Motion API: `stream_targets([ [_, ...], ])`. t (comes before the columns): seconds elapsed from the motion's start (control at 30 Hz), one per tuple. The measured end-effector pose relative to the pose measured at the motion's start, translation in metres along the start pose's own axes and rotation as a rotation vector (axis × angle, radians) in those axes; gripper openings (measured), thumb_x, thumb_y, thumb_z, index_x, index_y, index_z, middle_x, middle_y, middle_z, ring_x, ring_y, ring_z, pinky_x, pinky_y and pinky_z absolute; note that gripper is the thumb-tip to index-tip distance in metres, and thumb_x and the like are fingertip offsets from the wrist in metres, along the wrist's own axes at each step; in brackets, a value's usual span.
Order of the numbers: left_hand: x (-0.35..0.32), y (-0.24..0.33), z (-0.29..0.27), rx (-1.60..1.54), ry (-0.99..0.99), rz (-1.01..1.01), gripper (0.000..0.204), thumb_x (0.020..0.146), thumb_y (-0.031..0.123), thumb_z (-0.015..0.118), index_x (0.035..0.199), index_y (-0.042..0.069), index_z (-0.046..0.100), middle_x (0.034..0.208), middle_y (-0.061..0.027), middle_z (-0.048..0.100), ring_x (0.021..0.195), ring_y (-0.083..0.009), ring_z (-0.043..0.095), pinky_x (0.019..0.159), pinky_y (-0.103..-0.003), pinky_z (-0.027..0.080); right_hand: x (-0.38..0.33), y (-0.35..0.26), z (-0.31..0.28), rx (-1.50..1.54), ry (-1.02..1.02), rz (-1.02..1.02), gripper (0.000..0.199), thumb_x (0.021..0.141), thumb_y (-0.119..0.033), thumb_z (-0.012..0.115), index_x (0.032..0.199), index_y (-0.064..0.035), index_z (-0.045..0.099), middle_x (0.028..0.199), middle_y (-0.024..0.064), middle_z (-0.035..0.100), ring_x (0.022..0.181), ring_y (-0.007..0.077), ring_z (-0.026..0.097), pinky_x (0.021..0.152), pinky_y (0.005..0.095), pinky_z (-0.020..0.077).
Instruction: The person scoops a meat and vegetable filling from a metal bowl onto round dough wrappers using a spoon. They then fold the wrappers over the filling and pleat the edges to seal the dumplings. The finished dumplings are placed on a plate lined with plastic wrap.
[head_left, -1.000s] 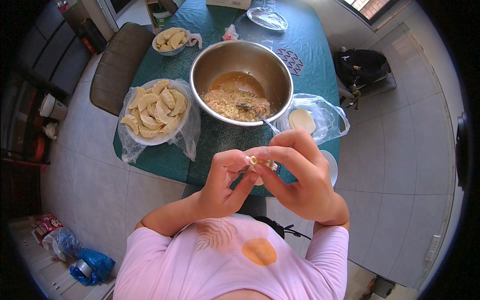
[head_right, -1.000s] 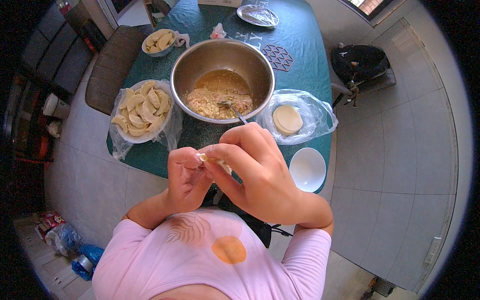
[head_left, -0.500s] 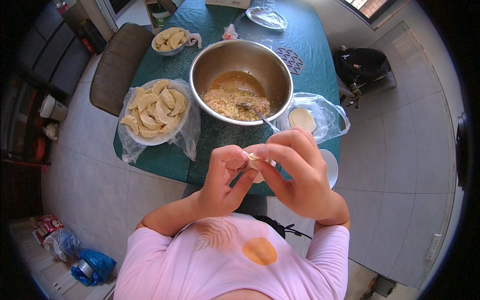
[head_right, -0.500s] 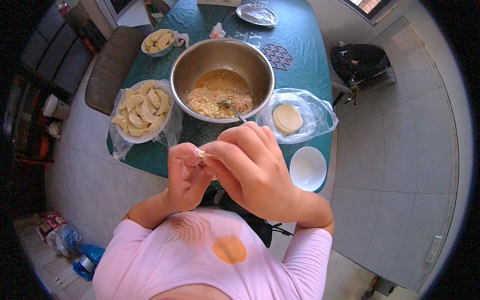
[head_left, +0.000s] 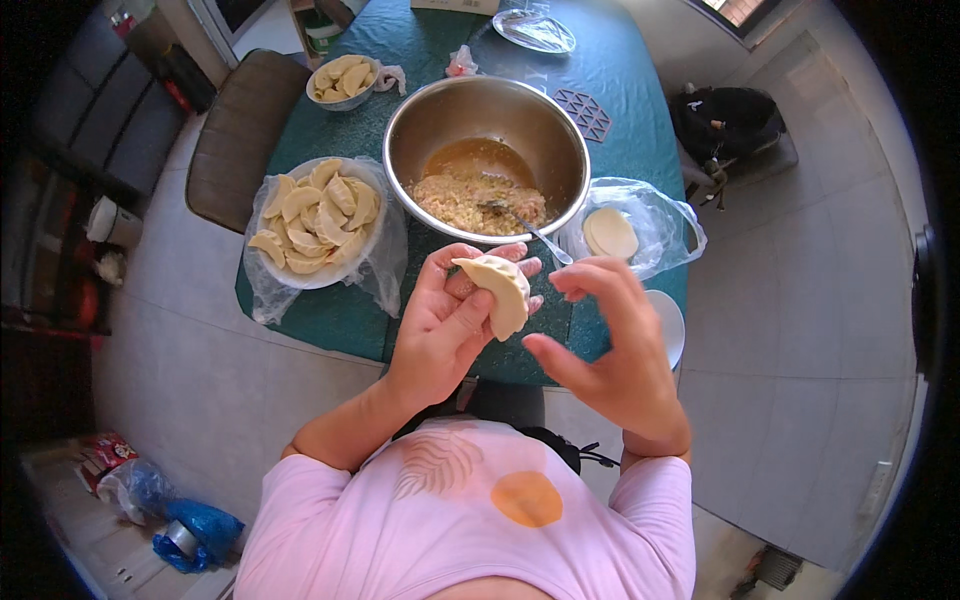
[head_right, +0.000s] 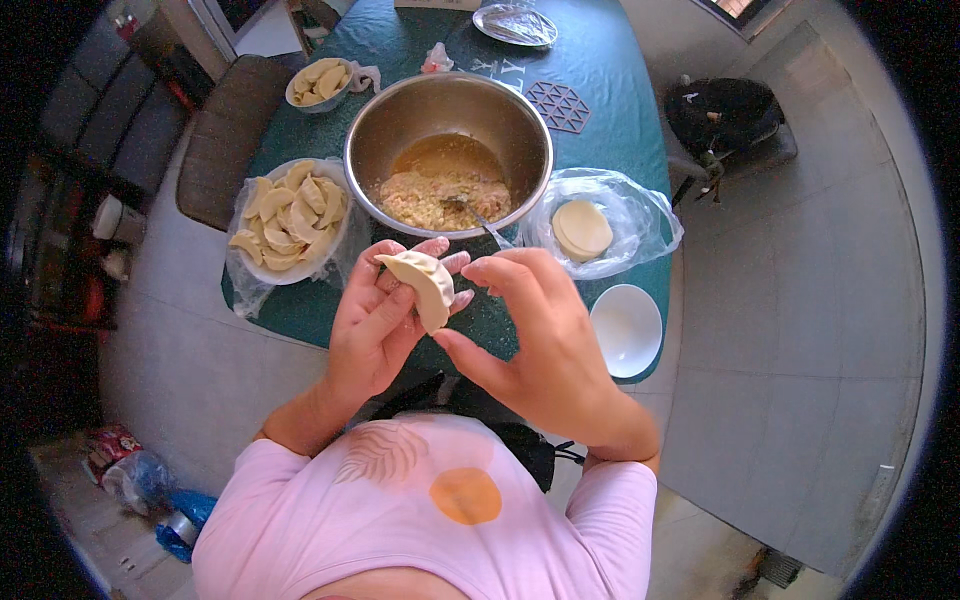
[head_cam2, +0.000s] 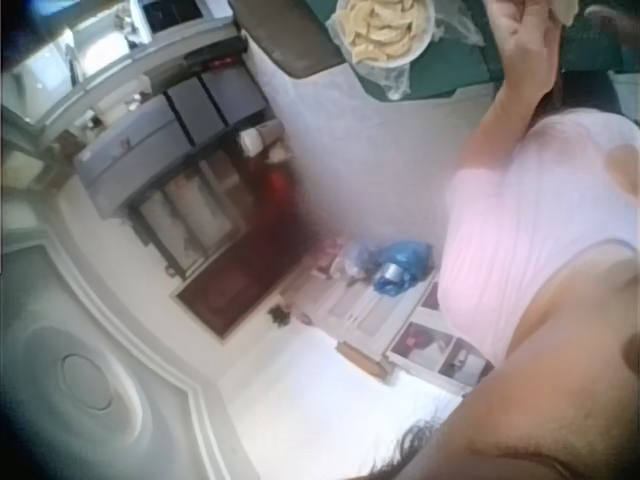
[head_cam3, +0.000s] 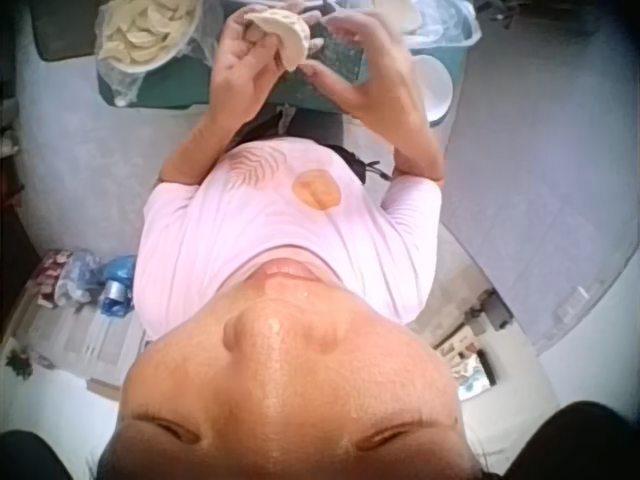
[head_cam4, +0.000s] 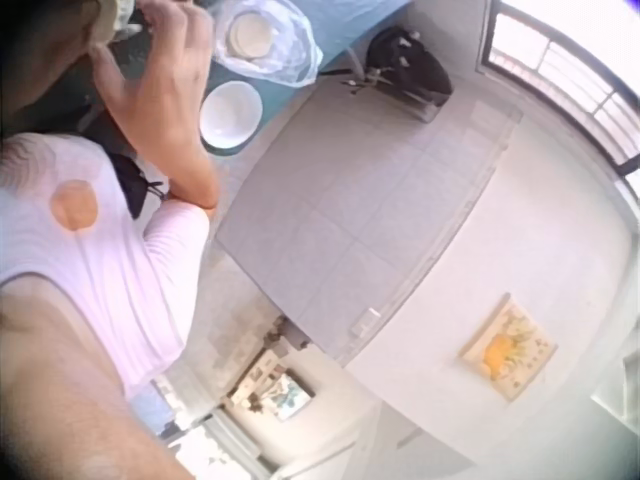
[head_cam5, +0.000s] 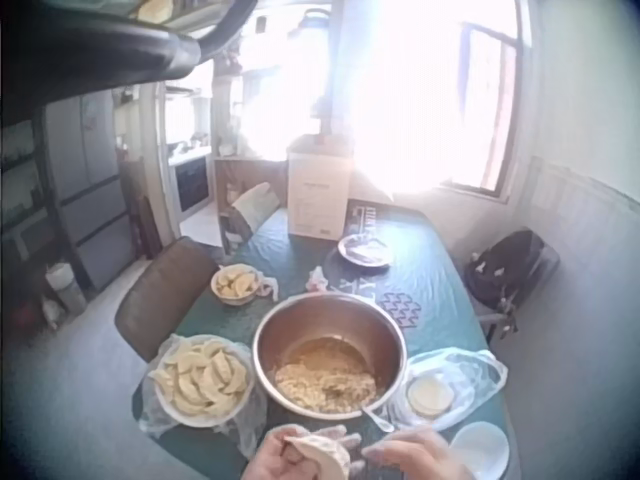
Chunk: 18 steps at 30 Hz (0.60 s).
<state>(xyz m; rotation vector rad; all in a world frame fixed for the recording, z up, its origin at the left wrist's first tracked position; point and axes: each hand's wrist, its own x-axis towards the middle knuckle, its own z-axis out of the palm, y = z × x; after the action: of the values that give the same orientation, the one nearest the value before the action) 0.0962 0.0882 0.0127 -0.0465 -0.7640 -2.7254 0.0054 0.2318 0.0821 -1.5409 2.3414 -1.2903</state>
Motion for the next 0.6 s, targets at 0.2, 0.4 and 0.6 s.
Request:
stream_targets([
  [0.2,-0.002,-0.016,-0.006,0.014,0.021,0.015,0.028,0.093,0.003,0.044,0.119,0.01,0.036,0.139,-0.0191,0.034,0.13,-0.0347,0.033,0.103,-0.05,0.036,-0.019,0.013,0.038,-0.035,0.066,0.088,0.054,0.068,-0.014,0.074,0.114,-0.0025,0.047,0.104,0.0153,0.056,0.095,0.0323,0.055,0.082,0.0403,0.0426],
  [0.4,-0.015,-0.029,-0.016,0.262,0.027,0.024,0.031,0.091,0.001,0.049,0.119,0.008,0.038,0.133,-0.0203,0.04,0.121,-0.0291,0.044,0.096,-0.044,0.044,-0.037,0.025,0.063,0.076,0.256,0.132,0.046,0.07,-0.004,0.069,0.112,-0.001,0.051,0.1,0.0181,0.057,0.091,0.0348,0.057,0.079,0.0407,0.0454],
  [0.6,-0.036,-0.021,-0.02,0.654,0.022,0.226,0.019,0.089,-0.001,0.053,0.108,-0.002,0.05,0.113,-0.0168,0.056,0.099,-0.0216,0.059,0.083,-0.033,0.052,-0.051,0.015,0.048,0.109,0.272,0.03,0.044,0.073,0.004,0.064,0.114,-0.0027,0.05,0.099,0.019,0.056,0.084,0.0362,0.059,0.071,0.0392,0.0493],
])
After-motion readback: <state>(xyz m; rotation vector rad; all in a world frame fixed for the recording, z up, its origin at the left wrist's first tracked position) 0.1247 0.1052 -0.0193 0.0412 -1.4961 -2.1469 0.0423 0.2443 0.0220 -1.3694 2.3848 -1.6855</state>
